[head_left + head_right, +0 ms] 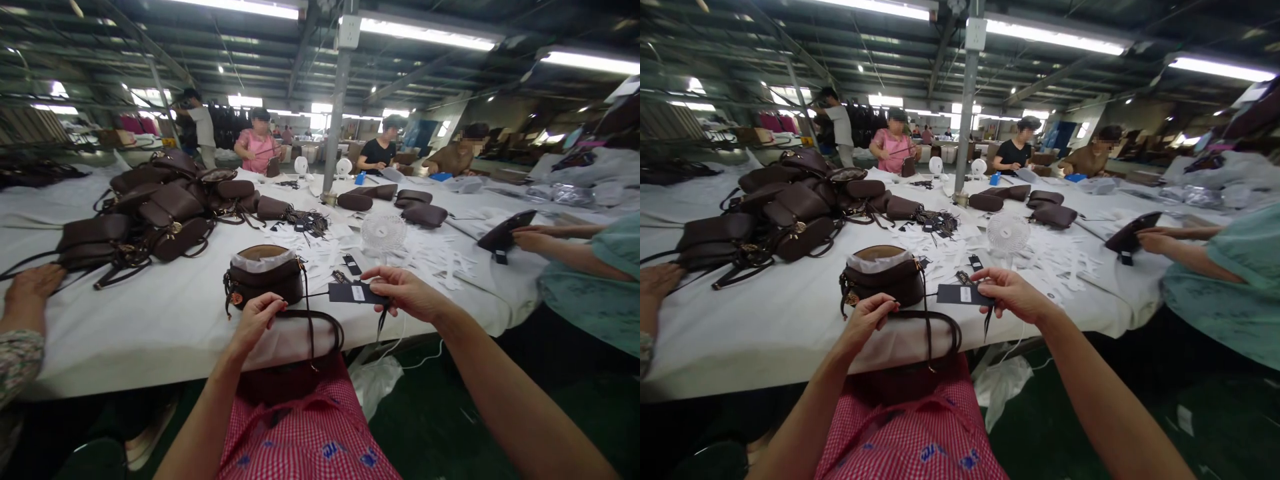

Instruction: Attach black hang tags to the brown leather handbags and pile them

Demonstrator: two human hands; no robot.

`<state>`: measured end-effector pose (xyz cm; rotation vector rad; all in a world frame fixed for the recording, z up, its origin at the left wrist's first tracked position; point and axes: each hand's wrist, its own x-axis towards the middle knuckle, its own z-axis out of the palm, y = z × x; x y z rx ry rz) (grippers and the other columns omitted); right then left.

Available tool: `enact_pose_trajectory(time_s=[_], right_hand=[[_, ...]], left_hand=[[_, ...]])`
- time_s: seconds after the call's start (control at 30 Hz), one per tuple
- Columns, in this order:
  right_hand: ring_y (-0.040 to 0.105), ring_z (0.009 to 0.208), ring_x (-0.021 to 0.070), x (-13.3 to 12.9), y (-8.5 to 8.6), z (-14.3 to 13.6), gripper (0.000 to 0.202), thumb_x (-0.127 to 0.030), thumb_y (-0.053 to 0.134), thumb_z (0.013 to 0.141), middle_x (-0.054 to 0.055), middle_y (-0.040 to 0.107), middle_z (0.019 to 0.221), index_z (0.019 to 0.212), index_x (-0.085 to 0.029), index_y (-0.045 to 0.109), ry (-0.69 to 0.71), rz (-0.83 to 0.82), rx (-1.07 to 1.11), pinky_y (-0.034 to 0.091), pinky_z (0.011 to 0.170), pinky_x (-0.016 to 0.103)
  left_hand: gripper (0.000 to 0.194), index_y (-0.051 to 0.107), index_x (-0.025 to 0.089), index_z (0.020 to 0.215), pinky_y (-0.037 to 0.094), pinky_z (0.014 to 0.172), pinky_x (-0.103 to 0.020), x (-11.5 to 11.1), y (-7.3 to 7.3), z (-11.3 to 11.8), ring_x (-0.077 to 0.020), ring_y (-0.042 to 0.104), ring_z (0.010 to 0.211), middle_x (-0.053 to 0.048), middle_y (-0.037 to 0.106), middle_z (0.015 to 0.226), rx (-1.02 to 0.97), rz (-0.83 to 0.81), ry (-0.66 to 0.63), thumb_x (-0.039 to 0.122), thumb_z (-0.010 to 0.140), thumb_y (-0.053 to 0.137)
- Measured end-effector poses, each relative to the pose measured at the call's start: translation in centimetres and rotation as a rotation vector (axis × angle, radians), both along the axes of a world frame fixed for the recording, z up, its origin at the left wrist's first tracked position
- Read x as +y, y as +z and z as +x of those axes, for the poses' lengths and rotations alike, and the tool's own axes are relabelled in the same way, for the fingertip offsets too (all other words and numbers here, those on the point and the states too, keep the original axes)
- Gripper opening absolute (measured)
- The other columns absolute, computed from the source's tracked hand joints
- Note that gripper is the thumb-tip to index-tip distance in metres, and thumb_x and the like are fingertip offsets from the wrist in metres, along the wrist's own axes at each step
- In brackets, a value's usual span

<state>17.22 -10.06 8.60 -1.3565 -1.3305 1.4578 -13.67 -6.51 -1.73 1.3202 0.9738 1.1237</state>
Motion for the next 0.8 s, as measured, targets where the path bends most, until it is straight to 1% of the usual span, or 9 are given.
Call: enact_pose_trajectory(time_s=[0.1,0.2,0.37,0.47,0.53,0.57,0.63,0.7,0.8], right_hand=[[0.061,0.047,0.0071,0.2,-0.3,-0.7,0.042,-0.036,0.078,0.070,-0.001,0.062,0.074,0.104,-0.018,0.061,0.047,-0.030,-0.014,0.039,0.032,0.013],[0.061,0.051,0.0074,0.4,-0.7,-1.7,0.046,-0.036,0.078,0.069,-0.001,0.063,0.077,0.107,-0.018,0.061,0.124,-0.047,-0.033,0.044,0.037,0.014],[0.063,0.058,0.0102,0.8,-1.8,-2.4,0.049,-0.035,0.075,0.071,0.000,0.064,0.076,0.114,-0.017,0.060,0.200,-0.018,-0.129,0.048,0.045,0.018],[0.062,0.058,0.0115,1.2,-2.2,-2.2,0.047,-0.038,0.075,0.072,0.001,0.064,0.073,0.111,-0.016,0.061,0.205,-0.012,-0.175,0.047,0.046,0.020],[0.062,0.058,0.0117,1.5,-2.4,-2.2,0.046,-0.039,0.076,0.070,0.000,0.064,0.071,0.108,-0.016,0.061,0.193,-0.014,-0.184,0.046,0.046,0.020],[0.062,0.058,0.0116,1.6,-2.5,-2.3,0.047,-0.039,0.076,0.069,0.000,0.063,0.071,0.107,-0.016,0.061,0.184,-0.019,-0.178,0.046,0.045,0.020],[0.063,0.058,0.0114,1.9,-2.6,-2.3,0.048,-0.039,0.078,0.068,0.000,0.063,0.072,0.106,-0.016,0.060,0.160,-0.029,-0.154,0.045,0.045,0.019],[0.062,0.058,0.0113,2.0,-2.8,-2.0,0.049,-0.040,0.078,0.067,0.000,0.063,0.072,0.106,-0.016,0.060,0.134,-0.027,-0.132,0.045,0.045,0.019],[0.061,0.058,0.0105,1.4,-3.2,-0.5,0.048,-0.041,0.077,0.070,0.000,0.063,0.071,0.107,-0.015,0.061,0.093,-0.009,-0.109,0.045,0.045,0.018]], left_hand=[[0.031,0.067,0.013,0.077,0.025,0.041,-0.018,-0.6,0.2,-2.3,-0.0047,0.038,0.043,0.000,0.060,0.060,-0.023,0.013,0.100,0.044,0.073,0.069],[0.029,0.068,0.013,0.079,0.030,0.044,-0.019,-1.0,0.3,-3.8,-0.0060,0.043,0.046,0.000,0.061,0.060,-0.049,0.033,0.165,0.042,0.074,0.069],[0.026,0.067,0.014,0.078,0.030,0.044,-0.019,-1.0,-0.3,-5.5,-0.0061,0.044,0.047,0.000,0.061,0.060,-0.130,0.039,0.244,0.039,0.074,0.068],[0.026,0.066,0.014,0.078,0.030,0.044,-0.019,-0.9,-0.6,-6.2,-0.0057,0.043,0.046,0.002,0.058,0.058,-0.196,0.034,0.331,0.040,0.073,0.068],[0.026,0.066,0.014,0.079,0.031,0.045,-0.018,-0.9,-0.5,-6.1,-0.0057,0.044,0.047,0.002,0.058,0.059,-0.189,0.035,0.337,0.039,0.073,0.068],[0.026,0.066,0.014,0.079,0.031,0.045,-0.018,-0.9,-0.3,-5.7,-0.0057,0.045,0.047,0.002,0.058,0.060,-0.173,0.036,0.314,0.039,0.074,0.068],[0.026,0.065,0.014,0.079,0.032,0.044,-0.018,-1.0,0.3,-4.2,-0.0058,0.047,0.047,0.001,0.060,0.062,-0.131,0.022,0.205,0.040,0.075,0.067],[0.027,0.064,0.014,0.079,0.034,0.044,-0.018,-0.8,1.3,-2.0,-0.0068,0.053,0.049,-0.002,0.065,0.070,-0.104,-0.011,0.041,0.041,0.078,0.064],[0.028,0.061,0.014,0.079,0.041,0.050,-0.018,0.2,3.5,2.3,-0.0108,0.063,0.061,-0.006,0.070,0.084,-0.115,-0.034,-0.188,0.041,0.082,0.061]])
